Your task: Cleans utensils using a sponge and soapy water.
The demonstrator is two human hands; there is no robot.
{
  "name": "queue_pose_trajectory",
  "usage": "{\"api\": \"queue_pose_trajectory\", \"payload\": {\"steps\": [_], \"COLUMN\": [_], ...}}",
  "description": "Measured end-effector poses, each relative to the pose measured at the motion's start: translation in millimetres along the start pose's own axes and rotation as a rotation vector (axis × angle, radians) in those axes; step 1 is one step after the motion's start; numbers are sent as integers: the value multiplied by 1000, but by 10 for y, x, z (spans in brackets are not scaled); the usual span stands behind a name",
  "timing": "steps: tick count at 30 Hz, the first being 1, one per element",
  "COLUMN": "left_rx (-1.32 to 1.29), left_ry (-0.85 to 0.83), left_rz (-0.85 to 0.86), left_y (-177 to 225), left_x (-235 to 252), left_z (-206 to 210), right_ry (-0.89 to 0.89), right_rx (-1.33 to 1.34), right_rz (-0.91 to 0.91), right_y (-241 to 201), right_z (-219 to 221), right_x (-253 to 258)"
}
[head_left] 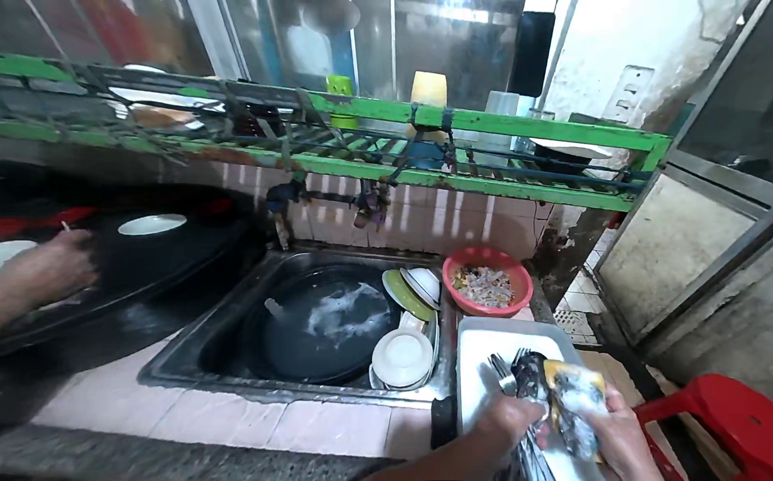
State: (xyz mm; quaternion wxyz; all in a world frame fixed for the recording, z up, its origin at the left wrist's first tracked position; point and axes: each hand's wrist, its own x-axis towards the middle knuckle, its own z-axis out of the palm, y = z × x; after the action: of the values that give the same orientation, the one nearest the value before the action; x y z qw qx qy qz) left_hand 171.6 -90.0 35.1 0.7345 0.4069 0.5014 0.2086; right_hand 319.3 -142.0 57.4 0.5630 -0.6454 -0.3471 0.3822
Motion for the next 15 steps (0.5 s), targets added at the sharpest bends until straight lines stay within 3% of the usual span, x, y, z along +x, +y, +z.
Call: {"api": "queue_pose_trajectory", "payload": {"steps": [4,8,11,15], "left_rx": [-170,194,66,-124], "left_ry": [26,-100,-124,-134], "left_rz": [72,49,12,-32], "left_y": [-35,-48,-88,-82], "left_x": [32,28,49,34], "left_z": [-71,-142,-83,-80], "right_ry": [77,-84,12,114], "right_rx": [74,-80,-148,-16], "right_rz": [-4,-22,-84,-62], "right_y": [117,220,173,0], "right_z": [131,155,58,-73], "right_x": [-19,-38,110,106]}}
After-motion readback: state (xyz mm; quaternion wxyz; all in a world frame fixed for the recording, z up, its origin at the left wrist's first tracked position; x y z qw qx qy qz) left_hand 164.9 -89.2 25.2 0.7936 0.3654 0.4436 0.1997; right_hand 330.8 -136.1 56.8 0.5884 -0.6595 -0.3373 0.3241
